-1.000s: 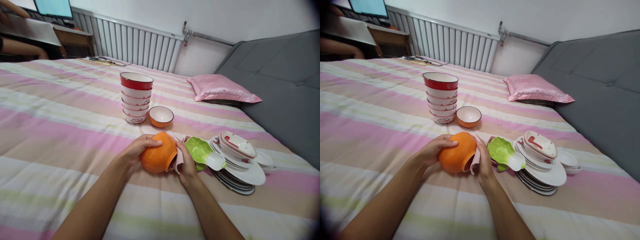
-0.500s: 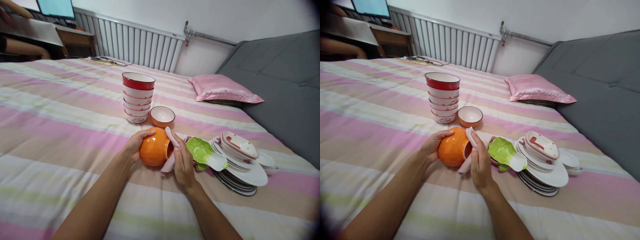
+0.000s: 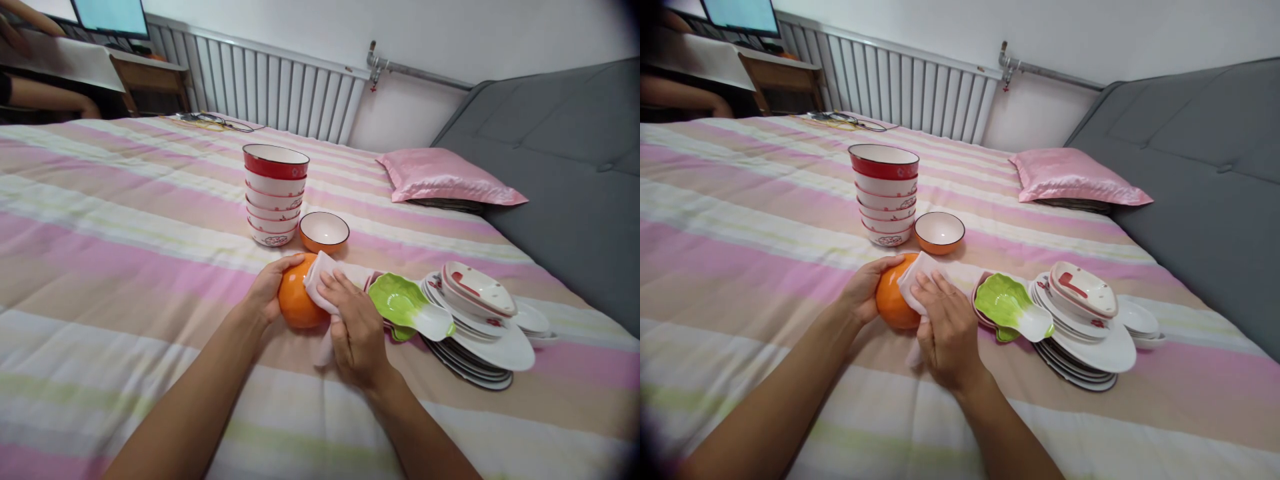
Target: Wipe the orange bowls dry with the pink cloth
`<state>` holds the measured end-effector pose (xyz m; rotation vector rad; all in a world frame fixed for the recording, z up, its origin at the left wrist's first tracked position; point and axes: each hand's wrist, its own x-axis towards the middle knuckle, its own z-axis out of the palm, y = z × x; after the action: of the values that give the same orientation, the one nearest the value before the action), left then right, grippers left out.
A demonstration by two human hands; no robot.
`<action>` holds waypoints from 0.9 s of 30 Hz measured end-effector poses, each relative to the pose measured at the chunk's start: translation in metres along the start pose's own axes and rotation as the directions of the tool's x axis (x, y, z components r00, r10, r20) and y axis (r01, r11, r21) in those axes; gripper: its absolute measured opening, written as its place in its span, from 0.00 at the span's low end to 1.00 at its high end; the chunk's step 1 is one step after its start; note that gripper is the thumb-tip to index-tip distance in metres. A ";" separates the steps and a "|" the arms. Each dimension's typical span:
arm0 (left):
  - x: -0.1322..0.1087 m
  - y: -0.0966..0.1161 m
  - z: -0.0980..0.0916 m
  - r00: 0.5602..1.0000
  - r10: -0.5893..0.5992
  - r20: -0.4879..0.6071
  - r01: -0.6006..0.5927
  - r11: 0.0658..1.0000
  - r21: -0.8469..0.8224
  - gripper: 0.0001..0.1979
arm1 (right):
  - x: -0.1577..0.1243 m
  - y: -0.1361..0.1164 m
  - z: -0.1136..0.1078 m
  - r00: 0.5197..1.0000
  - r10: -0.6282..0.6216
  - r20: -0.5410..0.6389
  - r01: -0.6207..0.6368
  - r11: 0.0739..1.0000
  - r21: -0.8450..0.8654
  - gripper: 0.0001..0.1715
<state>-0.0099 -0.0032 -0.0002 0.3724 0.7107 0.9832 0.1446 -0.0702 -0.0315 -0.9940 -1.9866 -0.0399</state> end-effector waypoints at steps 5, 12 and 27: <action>0.004 0.003 -0.001 0.999 0.003 -0.036 -0.005 0.998 -0.069 0.08 | 0.001 -0.005 -0.002 0.999 -0.019 -0.036 0.018 1.000 -0.012 0.25; 0.008 0.007 -0.006 0.998 0.004 -0.063 -0.009 0.996 -0.084 0.08 | 0.000 -0.010 -0.003 0.992 0.063 -0.107 -0.062 0.998 0.011 0.21; 0.009 0.010 -0.009 0.993 0.033 -0.118 -0.040 0.997 -0.064 0.04 | 0.001 -0.007 -0.001 0.903 0.430 -0.018 -0.429 0.898 -0.100 0.19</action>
<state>-0.0192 0.0099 -0.0045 0.2727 0.7773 1.0667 0.1405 -0.0745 -0.0284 -1.4829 -1.7402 0.1064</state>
